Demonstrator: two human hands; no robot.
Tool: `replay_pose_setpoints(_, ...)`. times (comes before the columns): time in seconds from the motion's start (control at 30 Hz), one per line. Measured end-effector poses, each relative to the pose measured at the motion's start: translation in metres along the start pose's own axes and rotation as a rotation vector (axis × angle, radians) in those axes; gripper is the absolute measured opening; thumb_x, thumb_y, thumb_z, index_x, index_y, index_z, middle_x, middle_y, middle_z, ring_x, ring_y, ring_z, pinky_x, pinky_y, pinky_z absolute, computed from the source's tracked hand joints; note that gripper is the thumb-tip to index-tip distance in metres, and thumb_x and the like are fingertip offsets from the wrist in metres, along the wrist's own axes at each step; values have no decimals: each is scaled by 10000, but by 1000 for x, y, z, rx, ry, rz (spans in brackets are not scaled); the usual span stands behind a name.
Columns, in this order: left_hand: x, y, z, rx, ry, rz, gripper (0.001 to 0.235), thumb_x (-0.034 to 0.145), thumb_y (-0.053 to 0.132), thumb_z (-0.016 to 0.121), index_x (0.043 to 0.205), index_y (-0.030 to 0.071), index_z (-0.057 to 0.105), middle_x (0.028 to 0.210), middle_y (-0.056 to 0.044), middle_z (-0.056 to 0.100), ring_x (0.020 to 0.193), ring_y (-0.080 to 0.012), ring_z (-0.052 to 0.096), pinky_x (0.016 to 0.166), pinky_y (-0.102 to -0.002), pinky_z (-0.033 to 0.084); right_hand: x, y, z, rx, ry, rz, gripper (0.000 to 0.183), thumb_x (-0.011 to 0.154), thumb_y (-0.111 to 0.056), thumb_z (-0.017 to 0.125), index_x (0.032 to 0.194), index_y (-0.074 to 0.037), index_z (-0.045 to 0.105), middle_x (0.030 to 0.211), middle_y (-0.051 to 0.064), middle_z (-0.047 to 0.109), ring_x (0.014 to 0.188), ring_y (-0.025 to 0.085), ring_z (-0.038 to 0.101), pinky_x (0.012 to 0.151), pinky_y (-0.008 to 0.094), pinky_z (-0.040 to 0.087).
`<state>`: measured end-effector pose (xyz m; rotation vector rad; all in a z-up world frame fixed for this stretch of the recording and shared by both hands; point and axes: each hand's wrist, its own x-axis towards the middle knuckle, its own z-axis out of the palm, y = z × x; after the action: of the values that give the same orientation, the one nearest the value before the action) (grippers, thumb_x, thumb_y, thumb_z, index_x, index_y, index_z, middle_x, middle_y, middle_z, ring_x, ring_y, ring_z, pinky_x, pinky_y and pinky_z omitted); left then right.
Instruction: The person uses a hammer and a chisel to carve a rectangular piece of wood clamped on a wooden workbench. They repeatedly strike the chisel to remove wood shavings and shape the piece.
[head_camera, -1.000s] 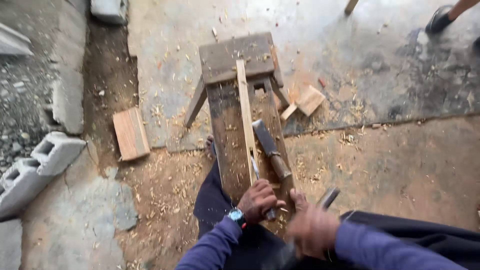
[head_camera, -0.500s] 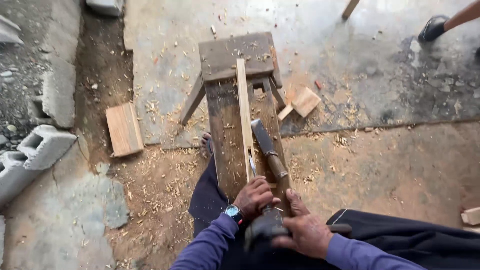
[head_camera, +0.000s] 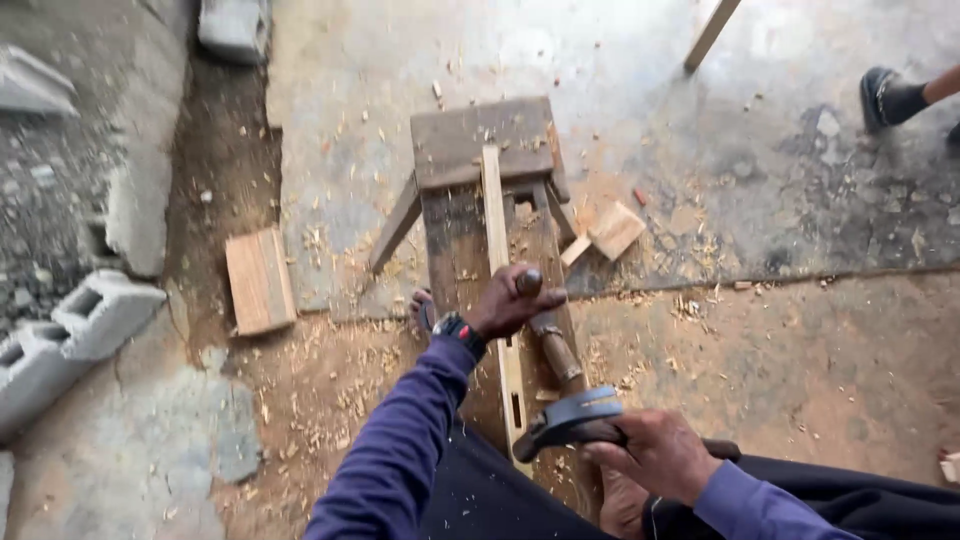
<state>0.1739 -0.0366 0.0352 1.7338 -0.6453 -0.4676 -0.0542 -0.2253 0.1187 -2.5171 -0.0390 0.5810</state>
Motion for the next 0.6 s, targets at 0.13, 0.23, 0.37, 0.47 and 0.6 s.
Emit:
replay_pose_setpoints(0.13, -56, -19, 27, 114, 3, 306, 375, 936, 315, 782, 791, 98, 513, 792, -84, 503, 732, -236, 511, 668, -371, 455, -11, -10, -11, 163, -41, -12, 327, 765, -496, 780, 996, -268, 827, 808, 79, 771, 694, 290, 775, 630, 410, 604)
replay_pose_setpoints(0.23, -130, 24, 52, 215, -82, 525, 364, 900, 255, 839, 751, 110, 540, 774, -56, 521, 798, -278, 548, 809, -445, 468, -30, -5, 6, 240, -102, -193, 379, 809, -464, 780, 1070, -190, 789, 975, 125, 787, 840, 321, 760, 716, 412, 609)
replay_pose_setpoints(0.37, -158, -11, 60, 246, -17, 584, 303, 924, 269, 869, 868, 107, 619, 898, -37, 564, 933, -267, 586, 925, -445, 504, -27, 8, 38, 185, -48, -489, 393, 875, -515, 802, 1020, -149, 784, 1331, 371, 577, 1097, 343, 707, 808, 422, 617)
replay_pose_setpoints(0.47, -161, -15, 55, 322, 6, 674, 293, 855, 274, 861, 821, 117, 616, 973, -73, 585, 1066, -312, 594, 1012, -470, 504, -27, 6, 49, -53, 182, -656, 477, 897, -610, 755, 794, -156, 649, 1268, 522, 527, 1431, 526, 400, 762, 345, 587)
replay_pose_setpoints(0.6, -165, -31, 53, 400, -28, 668, 358, 841, 382, 851, 827, 113, 616, 1129, -83, 640, 1238, -309, 595, 1137, -493, 479, -16, -6, 51, -84, 117, -710, 512, 919, -602, 685, 743, -123, 644, 595, 169, 664, 1421, 677, 219, 976, 687, 435)
